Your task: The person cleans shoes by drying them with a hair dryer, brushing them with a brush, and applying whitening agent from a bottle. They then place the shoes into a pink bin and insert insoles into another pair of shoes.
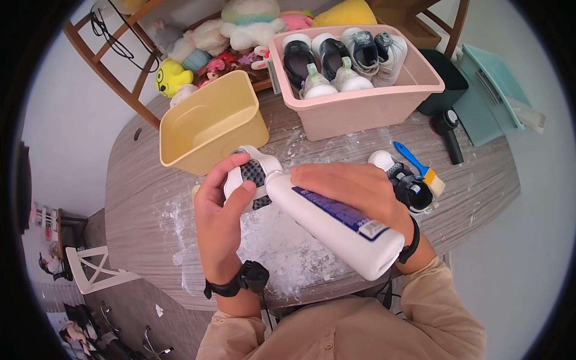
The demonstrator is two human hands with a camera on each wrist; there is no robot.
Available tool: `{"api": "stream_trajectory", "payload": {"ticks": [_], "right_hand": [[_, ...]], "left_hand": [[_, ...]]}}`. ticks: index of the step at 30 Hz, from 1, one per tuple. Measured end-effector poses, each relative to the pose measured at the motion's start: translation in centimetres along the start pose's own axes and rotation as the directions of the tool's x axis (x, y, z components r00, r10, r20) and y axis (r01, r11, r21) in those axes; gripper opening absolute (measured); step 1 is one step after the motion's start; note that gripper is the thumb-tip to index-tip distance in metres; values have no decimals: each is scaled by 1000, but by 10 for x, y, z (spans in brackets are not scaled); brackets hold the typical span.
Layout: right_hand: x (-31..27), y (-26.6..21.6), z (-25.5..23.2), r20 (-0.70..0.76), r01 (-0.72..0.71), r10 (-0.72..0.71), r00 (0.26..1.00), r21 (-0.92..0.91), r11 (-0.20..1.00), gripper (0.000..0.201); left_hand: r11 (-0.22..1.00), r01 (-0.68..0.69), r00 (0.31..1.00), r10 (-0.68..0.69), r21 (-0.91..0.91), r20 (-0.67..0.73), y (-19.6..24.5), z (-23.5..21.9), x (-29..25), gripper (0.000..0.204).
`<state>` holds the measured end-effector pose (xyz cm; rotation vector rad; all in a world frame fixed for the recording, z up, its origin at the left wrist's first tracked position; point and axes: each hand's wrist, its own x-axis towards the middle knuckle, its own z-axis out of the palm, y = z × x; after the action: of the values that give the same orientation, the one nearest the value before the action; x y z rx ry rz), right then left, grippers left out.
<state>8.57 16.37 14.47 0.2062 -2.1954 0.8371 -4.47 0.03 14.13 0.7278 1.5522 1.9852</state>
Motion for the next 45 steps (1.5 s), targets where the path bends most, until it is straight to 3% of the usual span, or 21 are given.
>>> {"api": "stream_trajectory", "payload": {"ticks": [8, 11, 13, 15, 16, 17, 22, 26, 29, 32, 45], "right_hand": [[5, -1, -4, 60, -149, 153, 986, -71, 986, 41], [2, 8, -1, -3, -199, 200, 980, 76, 977, 33], [-3, 0, 3, -34, -433, 459, 888, 282, 856, 31], [-7, 4, 0, -12, -475, 495, 869, 259, 841, 31], [-8, 5, 4, -97, -471, 508, 856, 259, 843, 29], [-7, 9, -1, -73, -411, 423, 903, 140, 901, 30], [-5, 27, 8, -170, -408, 513, 841, 422, 810, 33], [3, 25, 3, -33, -475, 637, 770, 637, 607, 30], [1, 26, 2, 0, -500, 656, 754, 647, 575, 34], [-3, 24, 3, -74, -484, 606, 792, 530, 697, 43], [-7, 21, 2, -126, -420, 546, 828, 505, 754, 36]], "left_hand": [[991, -16, 999, 13, 132, 30, -2, 4, -2, 33], [973, -19, 998, 5, 230, 63, -3, 4, -5, 33], [962, -45, 996, 22, 269, 87, -4, 6, -5, 33], [954, -88, 993, 60, 286, 106, -4, 9, -6, 33], [949, -81, 992, 47, 303, 116, -4, 8, -6, 33], [944, -74, 991, 35, 321, 126, -4, 7, -7, 33], [941, -92, 980, 28, 325, 196, 3, 8, -9, 32], [955, -89, 975, 25, 284, 220, 5, 9, -9, 31], [963, -43, 981, -11, 266, 196, 6, 9, -9, 31], [967, -14, 986, -29, 254, 164, 3, 7, -8, 31], [984, 77, 985, -99, 159, 138, 6, 7, -7, 31]]}}
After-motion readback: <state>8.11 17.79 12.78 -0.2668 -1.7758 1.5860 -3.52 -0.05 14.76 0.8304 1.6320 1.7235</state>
